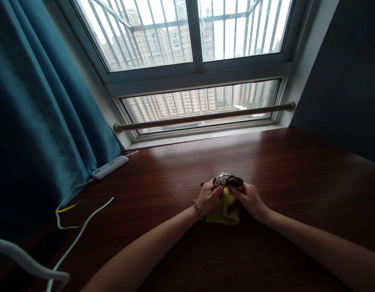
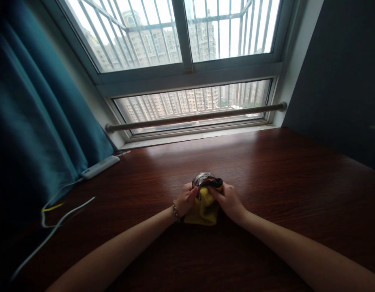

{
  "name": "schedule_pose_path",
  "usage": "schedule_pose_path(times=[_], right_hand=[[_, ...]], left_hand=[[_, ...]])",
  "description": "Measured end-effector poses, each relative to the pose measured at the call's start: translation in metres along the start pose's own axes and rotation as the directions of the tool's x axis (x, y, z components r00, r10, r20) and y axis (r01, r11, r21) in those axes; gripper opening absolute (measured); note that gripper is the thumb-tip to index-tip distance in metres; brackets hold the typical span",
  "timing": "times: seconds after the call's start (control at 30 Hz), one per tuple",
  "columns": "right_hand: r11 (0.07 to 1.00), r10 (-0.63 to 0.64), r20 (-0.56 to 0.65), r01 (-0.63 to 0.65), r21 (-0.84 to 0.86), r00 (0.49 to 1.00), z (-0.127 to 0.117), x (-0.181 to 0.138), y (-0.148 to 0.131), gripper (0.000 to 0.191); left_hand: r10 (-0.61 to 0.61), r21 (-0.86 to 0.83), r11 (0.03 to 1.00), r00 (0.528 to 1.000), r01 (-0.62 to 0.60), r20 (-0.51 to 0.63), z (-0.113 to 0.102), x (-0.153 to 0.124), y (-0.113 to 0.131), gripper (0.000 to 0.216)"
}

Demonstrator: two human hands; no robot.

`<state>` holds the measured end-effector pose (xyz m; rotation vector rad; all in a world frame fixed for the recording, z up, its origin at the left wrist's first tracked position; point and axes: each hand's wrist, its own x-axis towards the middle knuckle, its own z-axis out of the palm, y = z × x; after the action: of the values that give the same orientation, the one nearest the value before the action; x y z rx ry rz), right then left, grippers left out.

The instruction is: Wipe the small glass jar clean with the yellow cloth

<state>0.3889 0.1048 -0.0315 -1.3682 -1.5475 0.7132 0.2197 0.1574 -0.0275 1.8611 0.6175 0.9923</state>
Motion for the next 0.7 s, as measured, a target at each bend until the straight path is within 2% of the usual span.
schedule_pose_path(times=[0.13,0.3,0.33,0.43,0.53,0.7], right_hand=[[0.999,0.047,0.008,-0.047,-0.009,0.999,-0.001,0.003,-0.002,0.043],[0.995,0.094,-0.005,-0.094,-0.028,0.996,-0.003,0.006,-0.001,0.048],[0.994,0.103,-0.01,-0.104,-0.03,0.995,-0.003,0.006,-0.001,0.05],[0.991,0.128,-0.018,-0.128,-0.027,0.992,-0.002,0.005,0.0,0.057],[0.99,0.138,-0.021,-0.138,-0.006,0.99,-0.001,0.004,0.002,0.061],[0.991,0.136,-0.022,-0.136,0.01,0.99,-0.001,0.004,0.005,0.058]], left_hand=[[0.041,0.097,0.994,0.999,-0.04,-0.009,0.001,-0.003,0.004,0.052],[0.108,0.258,0.958,0.991,-0.124,0.075,0.003,-0.009,0.007,0.046],[0.12,0.305,0.942,0.989,-0.142,0.089,0.003,-0.01,0.008,0.05],[0.139,0.411,0.899,0.988,-0.153,0.066,0.006,-0.013,0.009,0.078],[0.136,0.308,0.942,0.991,-0.13,0.004,0.008,-0.012,0.008,0.085],[0.012,-0.034,0.999,0.999,-0.01,0.042,0.004,-0.007,0.007,0.054]])
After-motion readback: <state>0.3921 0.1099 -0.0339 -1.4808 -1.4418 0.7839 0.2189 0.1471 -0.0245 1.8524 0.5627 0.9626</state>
